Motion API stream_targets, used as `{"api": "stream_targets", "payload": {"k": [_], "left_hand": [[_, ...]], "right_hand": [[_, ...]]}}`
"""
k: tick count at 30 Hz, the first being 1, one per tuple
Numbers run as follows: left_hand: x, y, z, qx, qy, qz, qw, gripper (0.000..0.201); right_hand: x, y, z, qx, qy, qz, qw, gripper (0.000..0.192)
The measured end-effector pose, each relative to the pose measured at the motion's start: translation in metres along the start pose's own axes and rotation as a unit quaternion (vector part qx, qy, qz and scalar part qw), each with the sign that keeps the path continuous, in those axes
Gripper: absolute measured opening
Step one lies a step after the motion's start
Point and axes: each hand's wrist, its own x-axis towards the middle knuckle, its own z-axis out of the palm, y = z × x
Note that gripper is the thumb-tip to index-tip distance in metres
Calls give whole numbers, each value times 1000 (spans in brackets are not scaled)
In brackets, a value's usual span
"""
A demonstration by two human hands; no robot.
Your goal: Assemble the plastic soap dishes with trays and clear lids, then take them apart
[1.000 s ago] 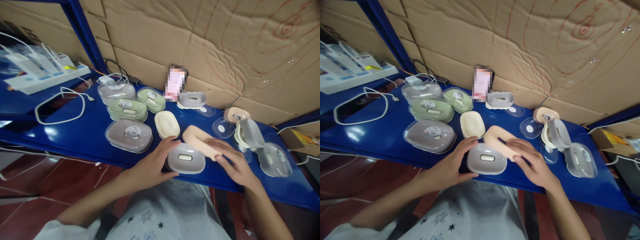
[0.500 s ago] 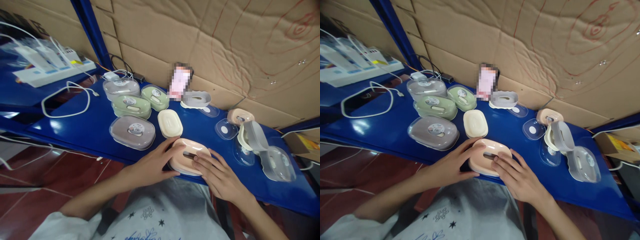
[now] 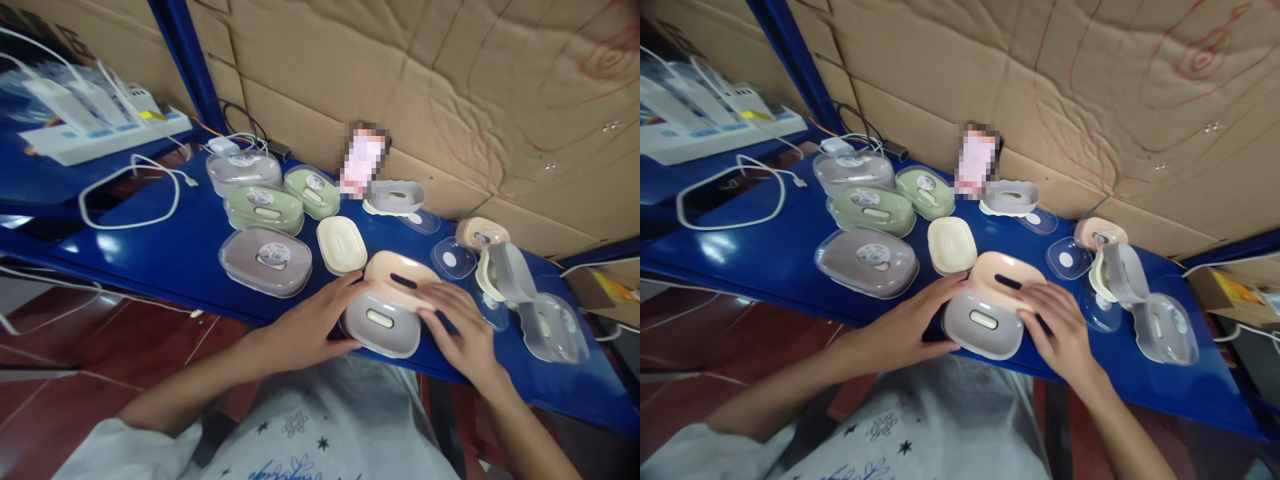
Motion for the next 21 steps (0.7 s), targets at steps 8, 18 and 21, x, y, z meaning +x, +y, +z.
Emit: {"api": "stream_targets", "payload": {"k": [8,18,21], "left_hand": [[2,2,-1,61,3,60,996,37],[2,6,-4,59,-12,34,998,56],[3,8,-6,51,-12,18,998,81]], "right_hand": [[15,69,8,-201,-68,171,962,58],[-18,51,-33,260,192,214,922,35],[-37,27,-31,347,172,260,884,48]]}}
